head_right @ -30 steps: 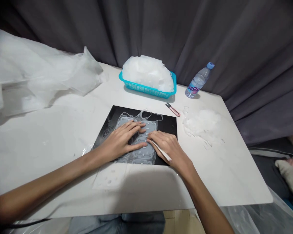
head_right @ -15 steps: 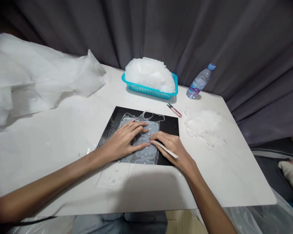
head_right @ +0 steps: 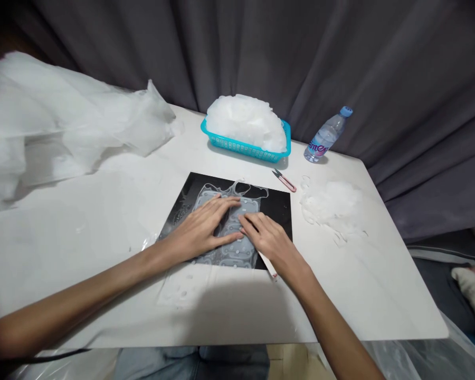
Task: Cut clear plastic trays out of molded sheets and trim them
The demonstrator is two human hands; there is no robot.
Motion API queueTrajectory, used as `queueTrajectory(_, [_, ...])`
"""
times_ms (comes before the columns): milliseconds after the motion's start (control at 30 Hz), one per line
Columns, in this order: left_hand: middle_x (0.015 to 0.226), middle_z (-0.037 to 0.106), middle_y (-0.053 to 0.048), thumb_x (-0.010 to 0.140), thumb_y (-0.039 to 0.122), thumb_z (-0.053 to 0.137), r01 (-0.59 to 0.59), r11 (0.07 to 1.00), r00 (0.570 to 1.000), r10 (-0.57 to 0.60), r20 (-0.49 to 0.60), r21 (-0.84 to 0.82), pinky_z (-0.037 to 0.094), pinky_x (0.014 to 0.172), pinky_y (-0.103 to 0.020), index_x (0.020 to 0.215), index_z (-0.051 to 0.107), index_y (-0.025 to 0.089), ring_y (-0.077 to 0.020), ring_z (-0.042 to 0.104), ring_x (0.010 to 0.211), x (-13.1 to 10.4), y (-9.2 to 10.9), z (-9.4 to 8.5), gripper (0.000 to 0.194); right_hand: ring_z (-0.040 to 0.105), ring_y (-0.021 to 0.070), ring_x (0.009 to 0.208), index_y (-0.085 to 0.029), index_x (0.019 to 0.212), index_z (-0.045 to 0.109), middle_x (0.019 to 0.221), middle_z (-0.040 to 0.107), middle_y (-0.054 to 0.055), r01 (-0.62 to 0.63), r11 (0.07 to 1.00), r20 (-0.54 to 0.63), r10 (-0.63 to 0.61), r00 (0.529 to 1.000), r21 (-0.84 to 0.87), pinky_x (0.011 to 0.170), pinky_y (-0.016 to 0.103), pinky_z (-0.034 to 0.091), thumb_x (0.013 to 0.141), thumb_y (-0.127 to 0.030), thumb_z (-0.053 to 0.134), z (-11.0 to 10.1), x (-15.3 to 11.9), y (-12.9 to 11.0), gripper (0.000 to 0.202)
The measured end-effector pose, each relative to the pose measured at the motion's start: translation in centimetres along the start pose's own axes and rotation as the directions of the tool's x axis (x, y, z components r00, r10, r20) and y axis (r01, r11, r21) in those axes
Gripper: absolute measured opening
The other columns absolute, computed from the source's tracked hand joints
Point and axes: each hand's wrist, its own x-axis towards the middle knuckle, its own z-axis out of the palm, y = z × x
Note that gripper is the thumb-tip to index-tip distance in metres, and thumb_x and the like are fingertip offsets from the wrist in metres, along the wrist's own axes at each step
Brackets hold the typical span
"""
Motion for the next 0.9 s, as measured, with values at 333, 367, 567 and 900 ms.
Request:
queueTrajectory(333, [0.174,0.019,-0.016,0.096,0.07,0.057,0.06,0.995,0.997,-0.056,0.052,-0.075,0.029,0.127,-0.054,0.164,0.022,0.023,-0.033,0.023,0.16,-0.6,-0.2,-0.8,0.09,0.067,0.0287,0.094,-0.018,0.098,0.074,0.097,0.073,0.012,-0.414,0.865,-0.509,0.502,0.699,0.284,0.088,0.046,0.054,0.104,-0.036,0.05,-3.5,4.0,7.1,0.031])
queueTrajectory(367, [0.173,0.023,-0.014,0.097,0.068,0.057,0.059,0.993,0.998,-0.057,0.021,-0.106,0.032,0.126,-0.054,0.161,0.03,0.025,-0.0323,0.026,0.158,-0.6,-0.1,-1.0,0.081,0.068,0.028,0.094,-0.019,0.099,0.075,0.098,0.073,0.011,-0.399,0.869,-0.498,0.495,0.712,0.292,0.088,0.045,0.054,0.103,-0.036,0.052,-3.8,4.1,6.6,0.029])
queueTrajectory(567, [0.103,0.071,-0.006,0.11,0.057,0.017,0.206,0.891,0.965,-0.254,-0.068,-0.406,0.044,0.108,-0.05,0.104,0.072,0.022,-0.025,0.061,0.107,0.4,-0.2,-2.2,0.065,0.067,0.0218,0.094,-0.024,0.115,0.076,0.099,0.069,0.008,-0.208,0.891,-0.283,0.338,0.898,0.405,0.089,0.038,0.053,0.105,-0.028,0.054,-3.9,4.1,-0.9,0.025])
queueTrajectory(900, [0.093,0.072,-0.006,0.098,0.053,0.058,0.178,0.776,0.983,-0.172,0.069,-0.605,0.051,0.081,-0.036,0.1,0.074,0.018,-0.0236,0.065,0.089,1.2,-1.2,-2.5,0.039,0.059,0.0243,0.116,-0.031,0.118,0.078,0.115,0.062,0.008,-0.191,0.864,-0.182,0.305,0.935,0.466,0.109,0.047,0.044,0.112,-0.043,0.032,-4.3,3.4,1.2,0.048])
